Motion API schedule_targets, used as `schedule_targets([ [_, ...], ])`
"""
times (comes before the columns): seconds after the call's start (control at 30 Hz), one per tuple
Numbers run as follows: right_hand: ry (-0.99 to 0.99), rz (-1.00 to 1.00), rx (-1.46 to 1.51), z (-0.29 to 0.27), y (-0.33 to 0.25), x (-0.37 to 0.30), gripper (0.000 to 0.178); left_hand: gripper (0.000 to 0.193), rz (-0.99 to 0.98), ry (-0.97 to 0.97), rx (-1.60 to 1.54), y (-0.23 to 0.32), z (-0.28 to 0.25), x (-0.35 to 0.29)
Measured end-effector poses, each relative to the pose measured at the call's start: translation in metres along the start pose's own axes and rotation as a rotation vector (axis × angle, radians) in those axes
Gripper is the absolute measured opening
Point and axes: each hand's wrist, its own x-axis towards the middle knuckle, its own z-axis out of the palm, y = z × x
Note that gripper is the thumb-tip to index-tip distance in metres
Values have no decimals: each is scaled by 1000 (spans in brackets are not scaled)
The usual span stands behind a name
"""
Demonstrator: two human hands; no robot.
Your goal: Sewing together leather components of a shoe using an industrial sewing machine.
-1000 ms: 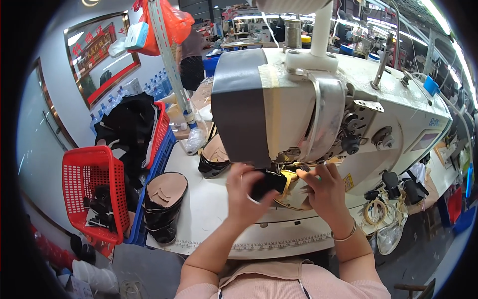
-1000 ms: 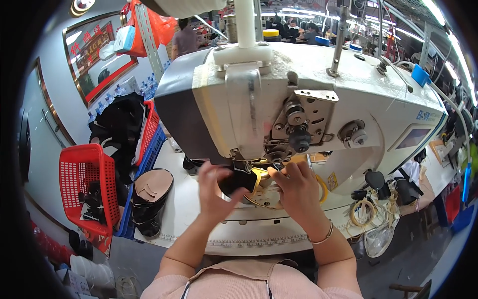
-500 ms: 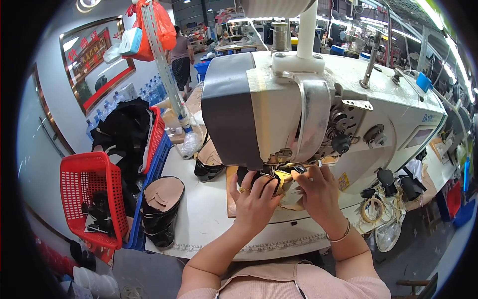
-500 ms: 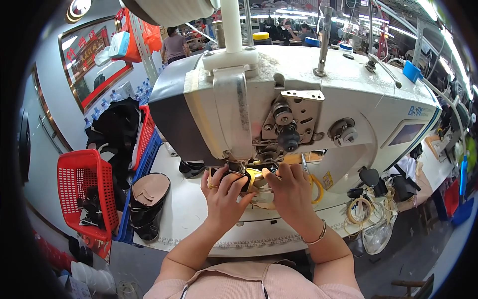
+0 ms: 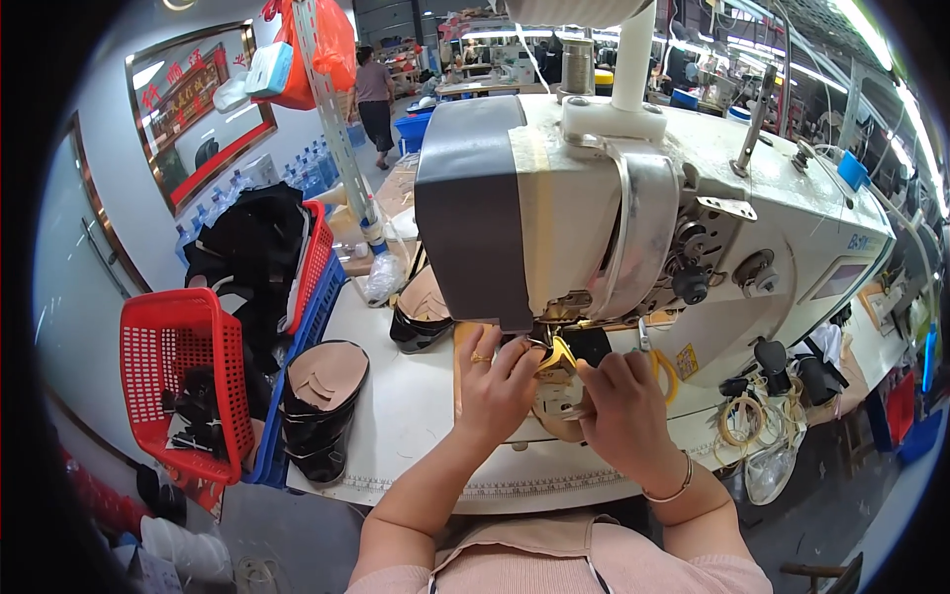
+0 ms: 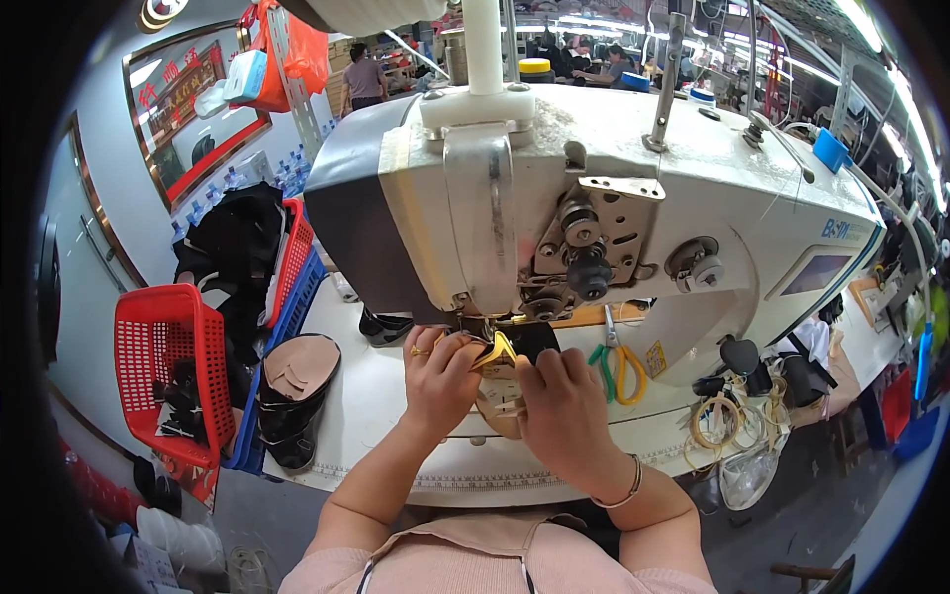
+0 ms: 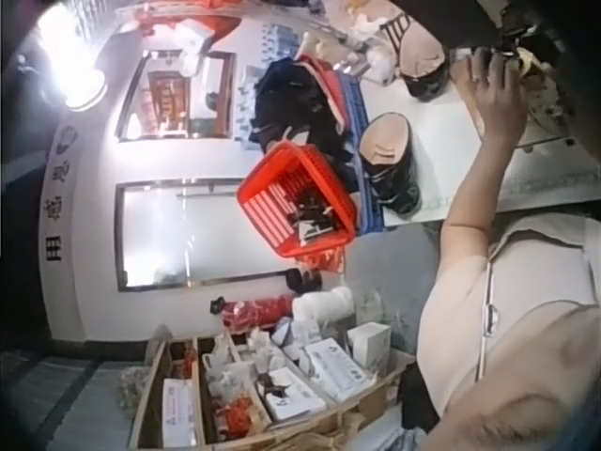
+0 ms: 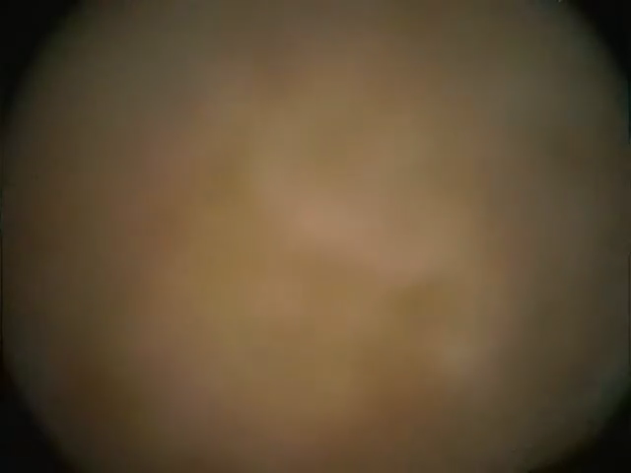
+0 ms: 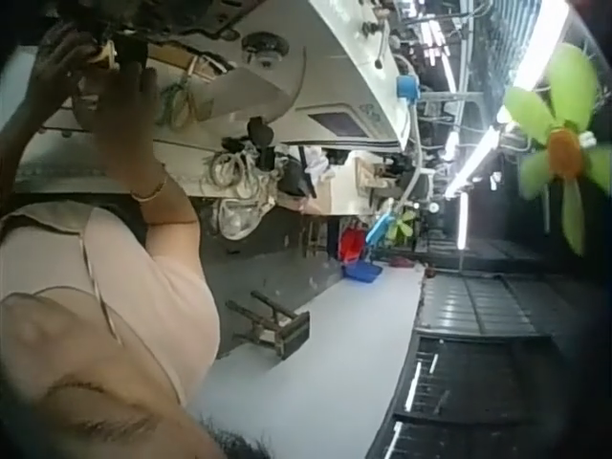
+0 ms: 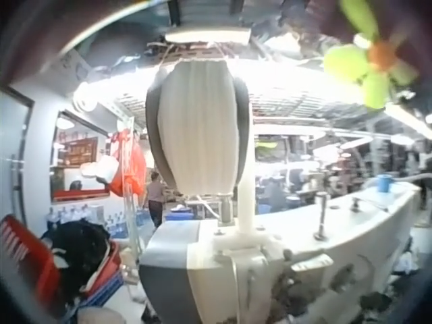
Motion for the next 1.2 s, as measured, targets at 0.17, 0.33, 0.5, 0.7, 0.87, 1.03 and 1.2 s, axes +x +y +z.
schedule_targets([
  [0.17, 220, 174, 196, 11, 14, 1, 62, 22, 52, 39, -90, -3, -1, 2],
  [0.33, 309, 270, 320, 29, 15, -5, 88, 25, 95, -2, -141, -7, -8, 9],
  [0.5, 304, 260, 219, 24, 15, -2, 79, 30, 70, -56, -243, -12, -10, 9],
  [0.7, 240, 300, 273, 31, 11, -13, 54, 29, 75, -67, -233, -10, -12, 12],
  [0.87, 263, 279, 375, 41, 21, -22, 48, 30, 99, -64, -184, -7, -14, 13],
  [1.03, 350, 197, 332, 41, 26, -15, 30, 29, 87, -45, -137, -7, -12, 14],
  [1.2, 375, 183, 339, 44, 33, -13, 28, 18, 65, -81, -87, -7, -6, 13],
])
